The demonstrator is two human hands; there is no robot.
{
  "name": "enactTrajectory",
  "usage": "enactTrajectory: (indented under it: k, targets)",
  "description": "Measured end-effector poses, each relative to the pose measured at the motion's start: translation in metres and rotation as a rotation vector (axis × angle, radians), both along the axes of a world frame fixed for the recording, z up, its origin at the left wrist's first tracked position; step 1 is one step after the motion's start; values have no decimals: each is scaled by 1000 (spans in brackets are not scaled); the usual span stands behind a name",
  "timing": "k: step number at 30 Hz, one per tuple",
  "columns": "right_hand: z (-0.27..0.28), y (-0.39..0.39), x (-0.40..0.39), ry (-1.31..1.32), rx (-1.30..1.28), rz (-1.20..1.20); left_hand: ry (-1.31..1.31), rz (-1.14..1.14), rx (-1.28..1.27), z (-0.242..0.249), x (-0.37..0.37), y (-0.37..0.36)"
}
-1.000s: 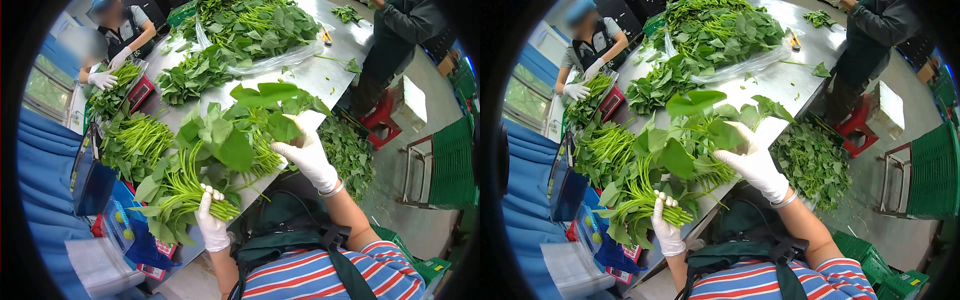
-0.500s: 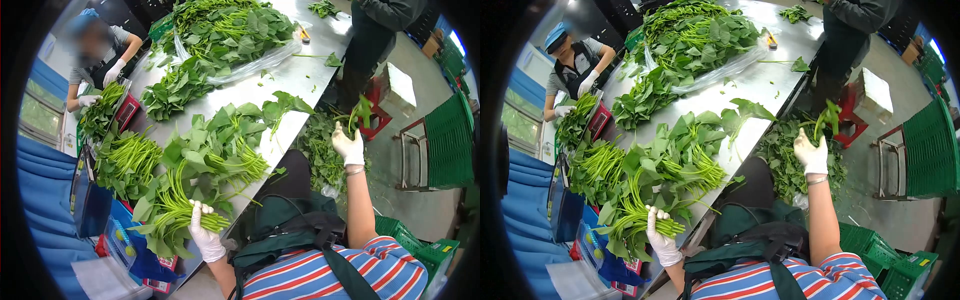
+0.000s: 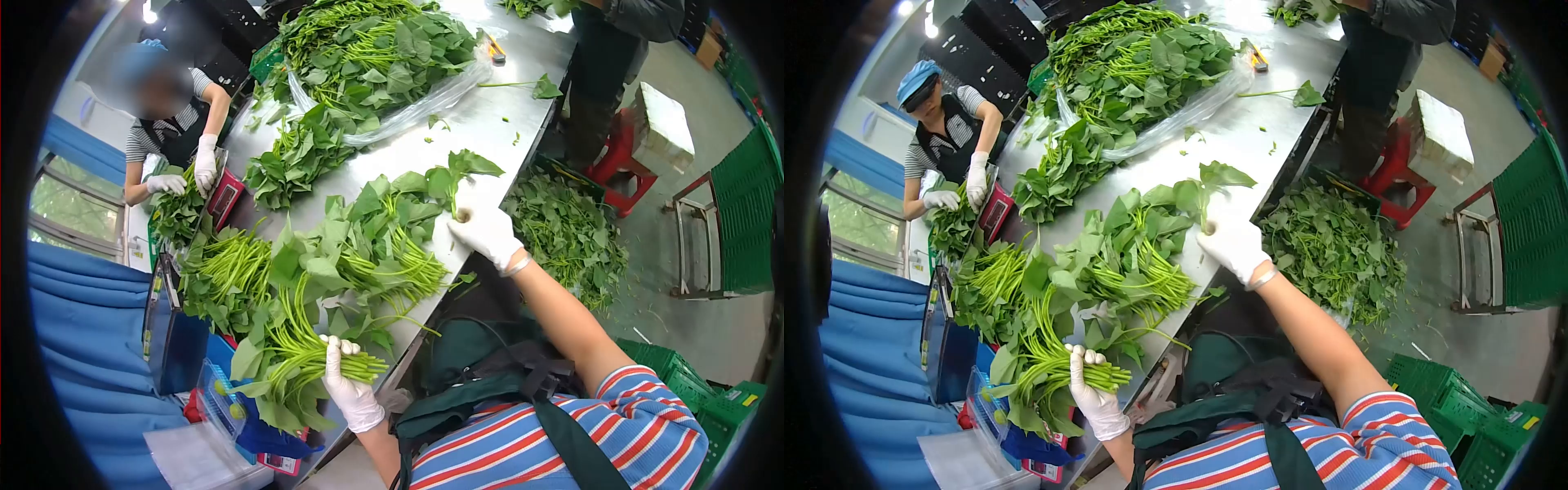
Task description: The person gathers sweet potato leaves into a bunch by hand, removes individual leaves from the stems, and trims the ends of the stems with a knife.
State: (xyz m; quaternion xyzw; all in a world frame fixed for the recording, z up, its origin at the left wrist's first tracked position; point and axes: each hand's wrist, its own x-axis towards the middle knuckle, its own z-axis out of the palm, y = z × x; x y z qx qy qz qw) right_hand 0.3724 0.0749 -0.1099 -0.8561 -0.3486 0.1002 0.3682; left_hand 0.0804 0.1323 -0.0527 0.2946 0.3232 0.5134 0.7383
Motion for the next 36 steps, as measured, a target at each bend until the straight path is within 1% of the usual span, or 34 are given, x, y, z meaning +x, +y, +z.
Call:
enactTrajectory:
  k: [1,3,4,5,7,9,12,14,16,19,22,23,25,27,29,31,32,33,35,36]
  targets:
    - [-2,-6,1,0,1,2,2,19,-4,-2,-2,0]
    - [-5,-21,3,455,262,77,-2,23,-18,-5,0,0]
    - [18,-30,-5,543,338,94,9,26,-37,-5,4,-1]
    - [32,-37,-13,544,335,87,24,27,-58,-5,8,-2]
    - [52,-51,-27,801,595,202,21,-6,-65,-6,15,-3]
    - [66,-59,-35,852,582,264,9,-39,-61,-5,22,-4]
    - [73,-62,-41,868,601,270,24,-100,-7,0,24,-7]
    - [72,-61,-43,914,681,274,49,-83,7,1,21,-8]
    - [74,-60,-47,896,685,290,74,-65,22,1,19,-8]
    - [71,-60,-54,834,650,332,23,-61,53,-2,16,-9]
    - [74,-52,-65,433,644,465,87,-76,39,-3,21,-11]
    - [76,-48,-68,446,632,499,132,-60,35,-1,23,-12]
    - [86,-40,-75,430,623,579,123,-76,31,6,28,-15]
    - [97,-33,-85,351,509,713,81,-56,30,9,36,-17]
    - [83,-22,-99,234,457,849,35,-41,27,7,38,-20]
    - [78,-21,-110,338,381,905,54,-184,117,5,35,-21]
    - [79,-21,-112,435,362,916,96,-221,122,2,29,-22]
    - [78,-19,-113,435,359,925,94,-211,121,-2,27,-20]
    - [76,-19,-114,312,374,923,14,-237,109,-7,26,-21]
    - [77,-19,-114,313,370,921,-29,-261,68,-7,24,-22]
